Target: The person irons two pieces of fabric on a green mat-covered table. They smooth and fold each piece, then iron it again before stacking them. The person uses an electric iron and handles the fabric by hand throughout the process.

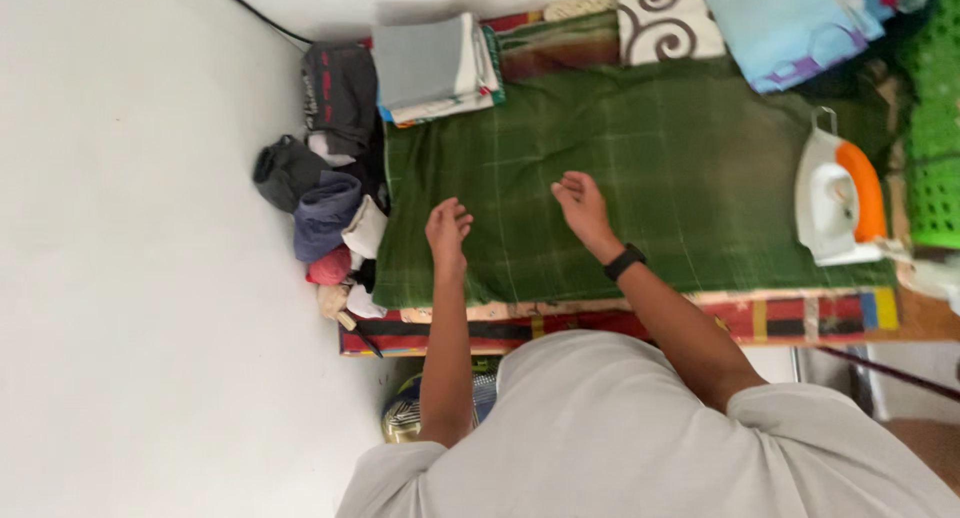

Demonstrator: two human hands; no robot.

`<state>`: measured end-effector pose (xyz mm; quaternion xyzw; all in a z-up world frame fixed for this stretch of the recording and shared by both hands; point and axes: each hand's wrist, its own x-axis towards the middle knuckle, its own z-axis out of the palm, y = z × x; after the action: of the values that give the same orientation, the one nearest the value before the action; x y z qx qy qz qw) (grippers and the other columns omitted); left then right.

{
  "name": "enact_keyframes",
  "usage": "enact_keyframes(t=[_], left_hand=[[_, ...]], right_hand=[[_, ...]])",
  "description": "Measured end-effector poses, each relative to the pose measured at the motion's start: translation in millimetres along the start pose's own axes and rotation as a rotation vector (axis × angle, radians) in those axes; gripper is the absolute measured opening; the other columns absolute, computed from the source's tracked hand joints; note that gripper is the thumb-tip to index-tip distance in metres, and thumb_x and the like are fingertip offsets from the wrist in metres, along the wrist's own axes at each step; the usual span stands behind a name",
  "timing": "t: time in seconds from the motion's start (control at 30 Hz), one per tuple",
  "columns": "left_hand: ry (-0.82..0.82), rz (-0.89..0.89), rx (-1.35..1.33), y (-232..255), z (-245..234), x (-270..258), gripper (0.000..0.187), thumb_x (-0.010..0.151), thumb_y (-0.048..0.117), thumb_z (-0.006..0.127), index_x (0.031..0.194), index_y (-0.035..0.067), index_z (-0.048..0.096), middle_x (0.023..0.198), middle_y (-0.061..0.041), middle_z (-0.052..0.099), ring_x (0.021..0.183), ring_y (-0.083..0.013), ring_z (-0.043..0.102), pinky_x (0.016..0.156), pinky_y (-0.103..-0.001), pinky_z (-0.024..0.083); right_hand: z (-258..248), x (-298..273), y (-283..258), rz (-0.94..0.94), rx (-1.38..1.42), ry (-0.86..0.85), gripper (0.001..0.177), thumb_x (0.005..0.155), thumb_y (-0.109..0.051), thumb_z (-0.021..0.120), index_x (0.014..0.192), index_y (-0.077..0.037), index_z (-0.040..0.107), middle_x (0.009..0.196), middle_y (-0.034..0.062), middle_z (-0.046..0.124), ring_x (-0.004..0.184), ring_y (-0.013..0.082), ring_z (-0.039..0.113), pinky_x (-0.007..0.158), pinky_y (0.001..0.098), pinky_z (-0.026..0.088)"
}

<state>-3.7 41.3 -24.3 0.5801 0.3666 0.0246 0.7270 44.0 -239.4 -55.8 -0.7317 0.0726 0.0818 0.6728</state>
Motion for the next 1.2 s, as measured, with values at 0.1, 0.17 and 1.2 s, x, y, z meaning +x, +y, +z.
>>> enact_keyframes(t=[0.1,0.17,1.2], left_hand=[[-0.078,-0.016,0.057,-25.4,17.8,-36.1,0.026,0.104,0.027,0.057,0.118,0.008,0.069,0.103,-0.005,0.073,0.081,-0.0128,0.07,0.073,-0.029,0.054],[-0.131,-0.017,0.112,-39.2,30.8,-52.5,0.026,0.103,0.027,0.057,0.116,0.008,0.069,0.102,-0.005,0.073,0.081,-0.013,0.07,0.073,-0.029,0.054],[-0.382,0.138,0.262,-104.9,296.2,-206.4,0.023,0.106,0.019,0.053,0.11,0.005,0.069,0.096,-0.004,0.072,0.081,-0.0108,0.067,0.073,-0.026,0.053]], right_hand=[[-53.2,-37.5,-1.4,0.104,-0.094,0.104,0.047,0.101,-0.034,0.069,0.133,-0.001,0.057,0.124,0.0128,0.067,0.114,0.0219,0.064,0.094,0.0357,0.053],[-81.3,-59.6,-1.8,0.167,-0.065,0.197,0.043,0.1,-0.033,0.068,0.13,-0.003,0.06,0.117,0.0104,0.068,0.105,0.0193,0.064,0.087,0.0341,0.052],[-408.3,185.0,-13.1,-0.436,-0.487,0.921,0.046,0.074,-0.02,0.089,0.104,-0.002,0.059,0.091,0.0173,0.069,0.081,0.0367,0.07,0.071,0.0432,0.056]])
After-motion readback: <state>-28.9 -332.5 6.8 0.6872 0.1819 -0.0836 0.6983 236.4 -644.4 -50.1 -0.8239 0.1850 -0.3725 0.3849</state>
